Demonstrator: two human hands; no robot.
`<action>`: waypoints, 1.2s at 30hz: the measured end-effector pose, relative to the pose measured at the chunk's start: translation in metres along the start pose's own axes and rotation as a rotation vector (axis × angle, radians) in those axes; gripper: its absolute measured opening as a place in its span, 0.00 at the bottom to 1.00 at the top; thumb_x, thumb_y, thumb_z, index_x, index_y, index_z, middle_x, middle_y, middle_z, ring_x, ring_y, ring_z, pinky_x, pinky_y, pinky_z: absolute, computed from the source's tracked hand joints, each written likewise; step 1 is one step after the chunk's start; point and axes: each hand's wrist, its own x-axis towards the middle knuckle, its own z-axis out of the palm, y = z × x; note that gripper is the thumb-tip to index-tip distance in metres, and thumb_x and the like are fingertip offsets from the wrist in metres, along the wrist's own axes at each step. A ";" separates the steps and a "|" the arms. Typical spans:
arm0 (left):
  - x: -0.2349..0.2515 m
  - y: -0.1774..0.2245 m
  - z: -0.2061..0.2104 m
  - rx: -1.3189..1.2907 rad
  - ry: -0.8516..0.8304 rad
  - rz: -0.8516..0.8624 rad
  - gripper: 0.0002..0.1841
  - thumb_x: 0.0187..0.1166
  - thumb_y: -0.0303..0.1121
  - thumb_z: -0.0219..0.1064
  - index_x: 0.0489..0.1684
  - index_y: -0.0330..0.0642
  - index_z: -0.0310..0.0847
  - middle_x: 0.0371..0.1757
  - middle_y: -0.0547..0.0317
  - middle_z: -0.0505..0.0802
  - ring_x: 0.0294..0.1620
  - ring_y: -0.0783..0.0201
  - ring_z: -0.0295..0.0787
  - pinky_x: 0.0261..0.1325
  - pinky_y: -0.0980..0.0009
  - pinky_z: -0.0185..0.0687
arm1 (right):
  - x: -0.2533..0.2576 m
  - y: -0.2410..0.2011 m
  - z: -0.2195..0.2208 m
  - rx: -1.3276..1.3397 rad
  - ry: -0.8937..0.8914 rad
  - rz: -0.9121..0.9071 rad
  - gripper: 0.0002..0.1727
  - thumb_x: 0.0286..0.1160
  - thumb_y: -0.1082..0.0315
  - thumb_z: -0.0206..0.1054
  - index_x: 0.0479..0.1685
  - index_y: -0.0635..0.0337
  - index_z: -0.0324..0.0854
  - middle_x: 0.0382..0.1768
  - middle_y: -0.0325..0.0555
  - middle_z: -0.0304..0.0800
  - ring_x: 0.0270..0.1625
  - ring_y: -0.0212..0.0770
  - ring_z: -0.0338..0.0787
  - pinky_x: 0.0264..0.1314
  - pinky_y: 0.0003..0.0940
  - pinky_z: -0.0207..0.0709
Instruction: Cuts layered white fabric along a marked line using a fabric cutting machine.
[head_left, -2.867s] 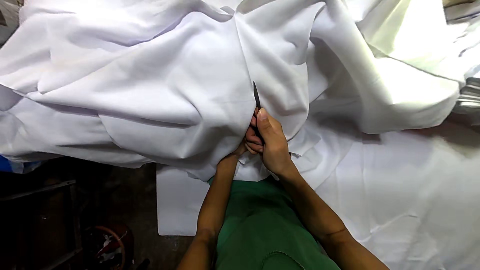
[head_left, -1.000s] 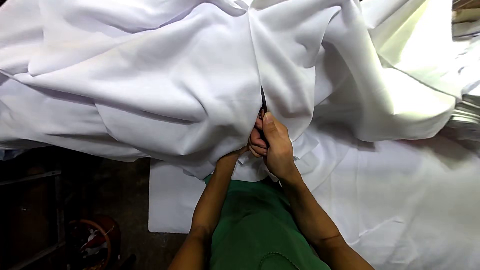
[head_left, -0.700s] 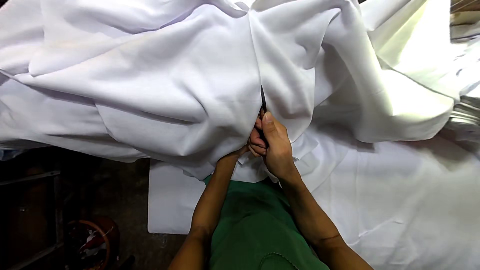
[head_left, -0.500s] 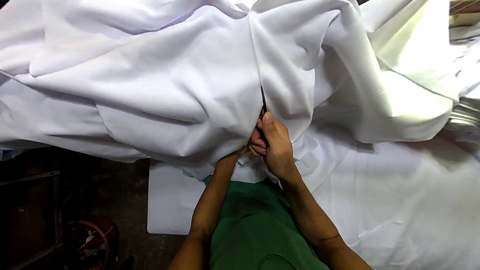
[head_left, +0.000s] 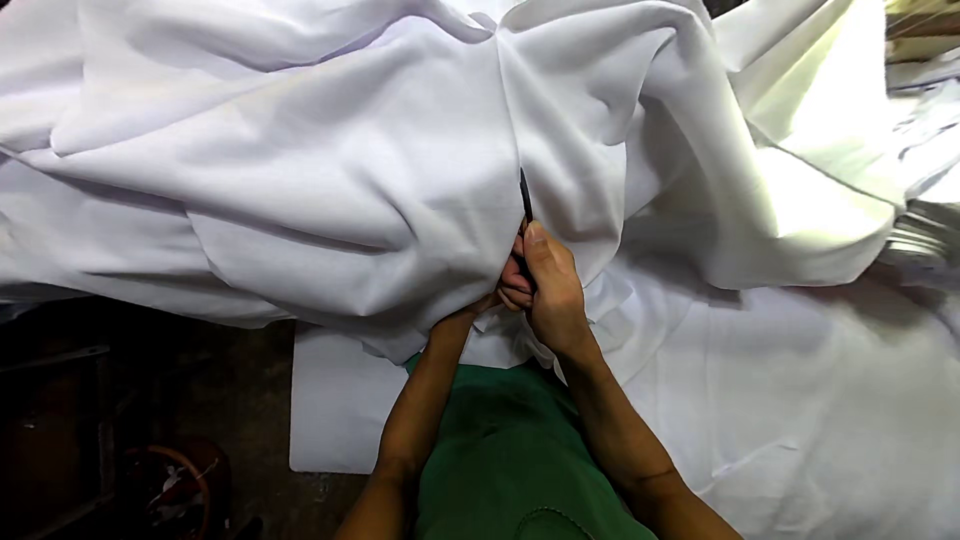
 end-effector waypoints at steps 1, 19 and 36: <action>-0.002 0.002 0.001 -0.069 0.034 0.002 0.09 0.79 0.19 0.64 0.51 0.22 0.83 0.44 0.48 0.89 0.46 0.75 0.81 0.57 0.82 0.74 | 0.000 0.000 0.000 -0.009 0.003 -0.001 0.25 0.96 0.50 0.35 0.29 0.49 0.68 0.11 0.31 0.57 0.10 0.27 0.59 0.14 0.20 0.58; -0.005 0.008 -0.002 0.153 0.005 -0.097 0.15 0.84 0.26 0.63 0.62 0.24 0.82 0.60 0.40 0.90 0.61 0.65 0.83 0.69 0.73 0.71 | 0.003 0.000 0.002 -0.032 0.021 -0.022 0.26 0.96 0.51 0.36 0.26 0.49 0.67 0.11 0.31 0.57 0.11 0.27 0.59 0.14 0.21 0.57; -0.018 0.022 -0.003 0.317 0.054 -0.207 0.20 0.87 0.33 0.61 0.69 0.25 0.80 0.69 0.37 0.87 0.74 0.57 0.80 0.79 0.67 0.66 | 0.007 -0.003 0.001 -0.076 0.020 -0.022 0.26 0.96 0.51 0.36 0.27 0.50 0.67 0.11 0.32 0.58 0.11 0.28 0.61 0.15 0.22 0.60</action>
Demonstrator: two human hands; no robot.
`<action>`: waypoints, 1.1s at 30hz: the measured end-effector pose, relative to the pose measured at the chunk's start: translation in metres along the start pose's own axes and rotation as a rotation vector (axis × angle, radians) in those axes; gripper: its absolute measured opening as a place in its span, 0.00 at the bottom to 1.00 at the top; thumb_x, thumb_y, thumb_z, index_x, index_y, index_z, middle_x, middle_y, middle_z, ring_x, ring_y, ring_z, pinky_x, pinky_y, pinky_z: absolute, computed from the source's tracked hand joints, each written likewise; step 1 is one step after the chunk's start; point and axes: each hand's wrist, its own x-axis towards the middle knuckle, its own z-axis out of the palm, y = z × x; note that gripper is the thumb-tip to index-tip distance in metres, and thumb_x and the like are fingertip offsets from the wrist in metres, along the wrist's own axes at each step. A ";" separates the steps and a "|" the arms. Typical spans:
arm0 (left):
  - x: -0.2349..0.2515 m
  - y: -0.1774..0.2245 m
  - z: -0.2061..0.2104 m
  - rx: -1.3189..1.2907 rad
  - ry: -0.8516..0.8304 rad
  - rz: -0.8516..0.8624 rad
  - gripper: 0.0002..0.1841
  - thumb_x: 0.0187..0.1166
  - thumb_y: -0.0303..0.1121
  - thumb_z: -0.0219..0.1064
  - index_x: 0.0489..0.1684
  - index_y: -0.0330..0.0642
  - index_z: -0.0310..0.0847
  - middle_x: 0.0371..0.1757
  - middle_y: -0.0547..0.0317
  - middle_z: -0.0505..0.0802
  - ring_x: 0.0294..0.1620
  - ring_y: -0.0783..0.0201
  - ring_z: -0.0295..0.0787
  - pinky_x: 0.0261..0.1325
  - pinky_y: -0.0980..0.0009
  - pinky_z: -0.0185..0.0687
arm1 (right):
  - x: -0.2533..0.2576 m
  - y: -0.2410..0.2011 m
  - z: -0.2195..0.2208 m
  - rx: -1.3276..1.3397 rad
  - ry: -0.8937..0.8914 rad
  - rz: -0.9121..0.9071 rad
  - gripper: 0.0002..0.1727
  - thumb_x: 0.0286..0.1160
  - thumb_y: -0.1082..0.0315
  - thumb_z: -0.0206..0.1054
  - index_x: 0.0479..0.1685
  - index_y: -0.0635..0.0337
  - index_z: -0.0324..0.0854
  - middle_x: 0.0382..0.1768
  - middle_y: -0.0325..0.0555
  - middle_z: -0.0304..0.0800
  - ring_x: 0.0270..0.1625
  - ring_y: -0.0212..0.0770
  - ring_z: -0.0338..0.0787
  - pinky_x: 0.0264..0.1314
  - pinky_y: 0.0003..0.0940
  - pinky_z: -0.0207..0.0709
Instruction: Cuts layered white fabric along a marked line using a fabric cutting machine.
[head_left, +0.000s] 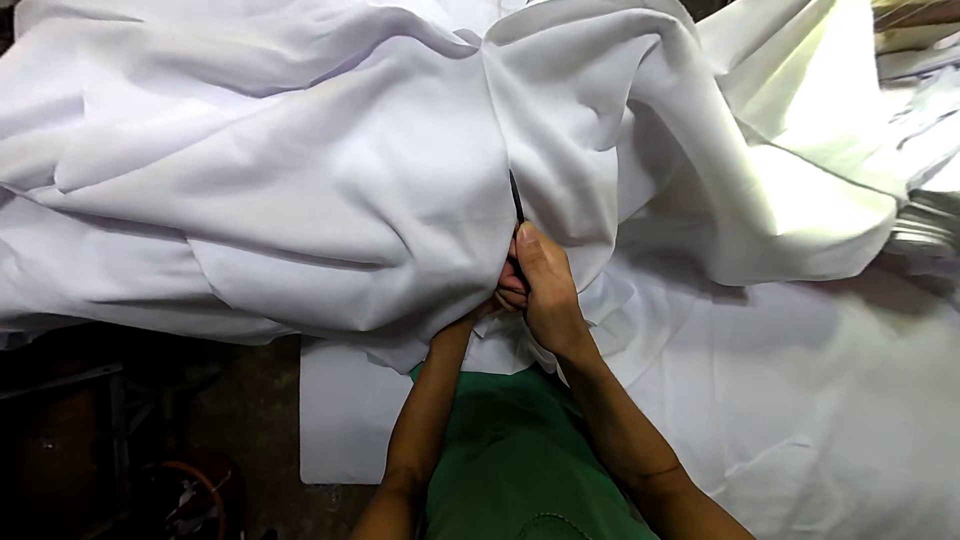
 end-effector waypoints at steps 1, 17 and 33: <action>0.000 0.005 -0.002 0.019 -0.040 -0.053 0.21 0.89 0.33 0.59 0.73 0.25 0.76 0.74 0.36 0.84 0.78 0.55 0.77 0.82 0.66 0.62 | 0.000 0.000 0.000 0.002 -0.002 0.003 0.26 0.96 0.50 0.36 0.27 0.50 0.67 0.11 0.31 0.57 0.11 0.28 0.61 0.15 0.22 0.59; 0.044 -0.013 0.018 -0.752 -0.182 0.442 0.07 0.67 0.09 0.67 0.39 0.24 0.81 0.31 0.58 0.85 0.34 0.80 0.80 0.45 0.86 0.75 | 0.005 -0.003 -0.002 -0.090 0.008 -0.017 0.26 0.96 0.49 0.36 0.29 0.49 0.68 0.12 0.32 0.58 0.12 0.28 0.61 0.15 0.23 0.60; -0.010 0.032 -0.022 -0.289 -0.178 0.038 0.14 0.84 0.18 0.59 0.63 0.16 0.76 0.61 0.36 0.89 0.62 0.66 0.83 0.71 0.79 0.69 | 0.010 -0.005 -0.001 -0.129 0.028 -0.020 0.26 0.96 0.50 0.36 0.31 0.50 0.70 0.12 0.33 0.59 0.11 0.29 0.62 0.15 0.24 0.60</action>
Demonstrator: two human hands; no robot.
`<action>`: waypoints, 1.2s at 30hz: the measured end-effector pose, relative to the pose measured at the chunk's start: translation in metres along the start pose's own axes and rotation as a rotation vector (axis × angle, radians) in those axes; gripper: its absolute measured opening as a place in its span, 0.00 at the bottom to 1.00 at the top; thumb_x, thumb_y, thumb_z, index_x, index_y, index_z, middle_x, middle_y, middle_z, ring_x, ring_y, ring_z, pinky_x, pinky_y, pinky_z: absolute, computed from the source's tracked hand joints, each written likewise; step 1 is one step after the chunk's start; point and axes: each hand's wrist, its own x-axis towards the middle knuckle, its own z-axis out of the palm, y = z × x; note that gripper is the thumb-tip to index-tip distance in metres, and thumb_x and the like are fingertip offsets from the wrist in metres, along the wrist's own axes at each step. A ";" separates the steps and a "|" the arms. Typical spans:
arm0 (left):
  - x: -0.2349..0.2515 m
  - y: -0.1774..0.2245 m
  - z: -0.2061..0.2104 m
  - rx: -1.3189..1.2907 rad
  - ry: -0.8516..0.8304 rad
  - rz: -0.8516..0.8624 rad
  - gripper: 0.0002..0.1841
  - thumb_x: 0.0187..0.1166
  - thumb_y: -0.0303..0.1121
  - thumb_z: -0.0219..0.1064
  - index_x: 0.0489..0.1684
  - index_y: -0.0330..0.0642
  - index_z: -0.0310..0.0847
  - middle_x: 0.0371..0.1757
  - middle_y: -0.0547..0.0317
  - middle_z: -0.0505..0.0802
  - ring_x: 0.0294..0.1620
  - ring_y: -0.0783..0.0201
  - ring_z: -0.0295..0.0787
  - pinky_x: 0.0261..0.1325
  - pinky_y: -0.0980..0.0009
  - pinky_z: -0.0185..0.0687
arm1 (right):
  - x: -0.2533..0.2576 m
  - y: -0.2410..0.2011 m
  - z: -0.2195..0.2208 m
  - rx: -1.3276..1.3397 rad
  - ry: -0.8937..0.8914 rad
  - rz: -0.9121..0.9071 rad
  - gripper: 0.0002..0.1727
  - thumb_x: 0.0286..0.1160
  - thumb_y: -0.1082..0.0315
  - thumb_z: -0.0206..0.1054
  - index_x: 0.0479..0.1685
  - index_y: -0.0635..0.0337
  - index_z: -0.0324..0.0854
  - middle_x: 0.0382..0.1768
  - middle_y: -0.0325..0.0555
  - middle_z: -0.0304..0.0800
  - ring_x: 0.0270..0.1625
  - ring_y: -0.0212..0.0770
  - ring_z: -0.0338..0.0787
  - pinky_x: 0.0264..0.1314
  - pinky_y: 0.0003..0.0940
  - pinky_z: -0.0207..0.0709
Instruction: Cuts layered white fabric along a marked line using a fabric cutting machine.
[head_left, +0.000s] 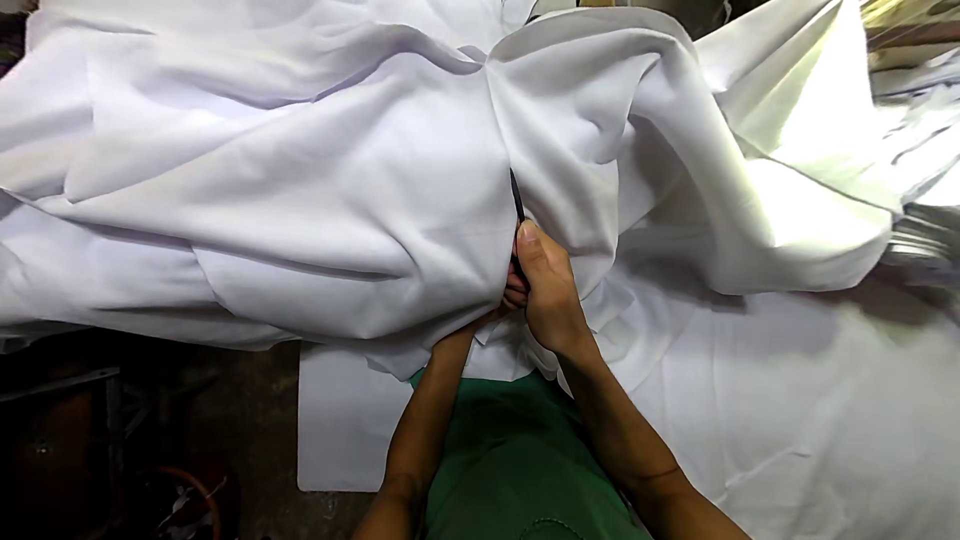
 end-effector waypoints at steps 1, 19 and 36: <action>0.002 -0.009 0.001 0.044 0.030 0.023 0.14 0.84 0.20 0.60 0.62 0.17 0.78 0.60 0.36 0.89 0.61 0.66 0.83 0.70 0.78 0.69 | 0.000 0.000 0.000 -0.007 0.004 -0.005 0.26 0.97 0.50 0.36 0.30 0.50 0.70 0.12 0.33 0.59 0.12 0.29 0.62 0.15 0.24 0.61; 0.047 -0.050 0.015 -0.537 -0.009 0.353 0.04 0.69 0.14 0.70 0.35 0.29 0.84 0.30 0.65 0.86 0.35 0.84 0.80 0.47 0.89 0.76 | 0.003 -0.001 0.002 -0.058 0.028 -0.043 0.24 0.96 0.51 0.38 0.33 0.50 0.72 0.13 0.33 0.62 0.13 0.29 0.65 0.16 0.25 0.64; 0.003 -0.028 0.009 -0.408 0.275 0.259 0.03 0.68 0.14 0.71 0.36 0.24 0.87 0.32 0.58 0.92 0.37 0.84 0.83 0.50 0.89 0.76 | 0.006 0.000 0.002 -0.024 0.037 -0.039 0.25 0.96 0.49 0.37 0.32 0.49 0.71 0.13 0.32 0.62 0.13 0.27 0.65 0.16 0.22 0.63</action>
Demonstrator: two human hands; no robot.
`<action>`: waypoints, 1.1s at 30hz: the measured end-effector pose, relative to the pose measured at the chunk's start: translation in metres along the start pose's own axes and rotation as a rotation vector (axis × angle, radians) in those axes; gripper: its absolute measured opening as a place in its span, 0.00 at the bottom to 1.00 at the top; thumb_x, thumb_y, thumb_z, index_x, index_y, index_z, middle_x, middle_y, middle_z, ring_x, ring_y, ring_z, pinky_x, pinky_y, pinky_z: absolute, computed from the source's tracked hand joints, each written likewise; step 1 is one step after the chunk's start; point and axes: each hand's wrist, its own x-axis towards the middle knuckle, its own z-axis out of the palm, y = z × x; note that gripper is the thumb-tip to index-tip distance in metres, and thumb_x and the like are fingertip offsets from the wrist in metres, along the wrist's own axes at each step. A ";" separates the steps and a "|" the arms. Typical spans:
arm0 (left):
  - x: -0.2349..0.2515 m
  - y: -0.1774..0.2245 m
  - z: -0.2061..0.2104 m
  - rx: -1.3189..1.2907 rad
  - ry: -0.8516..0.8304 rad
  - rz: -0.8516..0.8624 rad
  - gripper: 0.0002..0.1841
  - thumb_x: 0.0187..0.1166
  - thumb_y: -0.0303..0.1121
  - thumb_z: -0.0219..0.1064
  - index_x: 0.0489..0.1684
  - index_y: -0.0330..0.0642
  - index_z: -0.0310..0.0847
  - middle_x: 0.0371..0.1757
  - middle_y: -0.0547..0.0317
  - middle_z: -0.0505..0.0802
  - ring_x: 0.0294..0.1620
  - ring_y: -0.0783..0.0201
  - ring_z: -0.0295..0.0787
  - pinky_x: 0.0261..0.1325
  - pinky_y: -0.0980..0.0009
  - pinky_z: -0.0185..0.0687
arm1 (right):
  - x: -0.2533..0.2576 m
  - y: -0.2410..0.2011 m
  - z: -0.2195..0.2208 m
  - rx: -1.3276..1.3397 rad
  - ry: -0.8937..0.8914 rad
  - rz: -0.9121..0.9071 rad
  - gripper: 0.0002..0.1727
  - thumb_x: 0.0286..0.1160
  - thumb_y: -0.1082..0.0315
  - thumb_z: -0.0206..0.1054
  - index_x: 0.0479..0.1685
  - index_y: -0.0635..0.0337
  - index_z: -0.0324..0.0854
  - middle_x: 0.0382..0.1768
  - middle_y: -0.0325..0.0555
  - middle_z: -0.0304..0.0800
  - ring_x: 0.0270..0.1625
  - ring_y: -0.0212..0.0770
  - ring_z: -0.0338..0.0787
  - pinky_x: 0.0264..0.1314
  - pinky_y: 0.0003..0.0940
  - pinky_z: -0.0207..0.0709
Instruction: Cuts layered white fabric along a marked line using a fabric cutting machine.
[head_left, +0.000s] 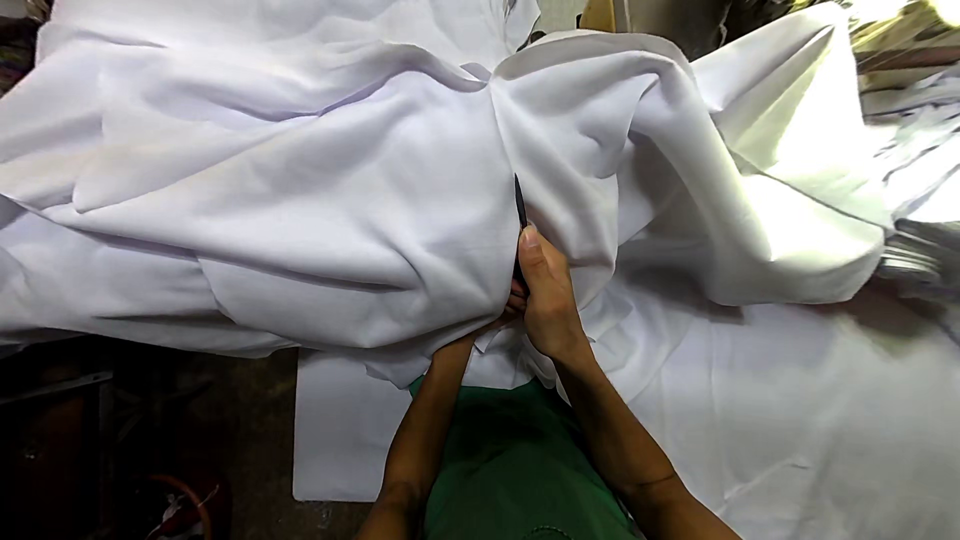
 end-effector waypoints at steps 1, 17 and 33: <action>0.000 -0.003 -0.001 0.066 0.004 -0.011 0.05 0.71 0.17 0.71 0.40 0.23 0.87 0.36 0.56 0.93 0.41 0.82 0.84 0.53 0.88 0.75 | 0.000 0.000 0.000 -0.001 0.004 0.002 0.25 0.96 0.49 0.37 0.32 0.48 0.70 0.13 0.31 0.62 0.13 0.27 0.65 0.16 0.22 0.63; 0.004 -0.019 -0.001 0.389 0.016 -0.121 0.13 0.77 0.26 0.71 0.54 0.25 0.87 0.51 0.48 0.94 0.55 0.73 0.86 0.66 0.79 0.74 | 0.001 0.000 -0.003 0.024 -0.025 0.001 0.24 0.96 0.49 0.37 0.32 0.48 0.70 0.14 0.31 0.61 0.13 0.27 0.63 0.16 0.22 0.61; 0.002 -0.033 -0.003 0.614 0.040 -0.220 0.21 0.78 0.36 0.73 0.63 0.30 0.85 0.64 0.45 0.91 0.70 0.63 0.83 0.77 0.69 0.69 | -0.002 0.001 -0.004 -0.003 -0.028 -0.005 0.24 0.96 0.51 0.37 0.32 0.49 0.71 0.13 0.32 0.61 0.13 0.28 0.64 0.15 0.23 0.61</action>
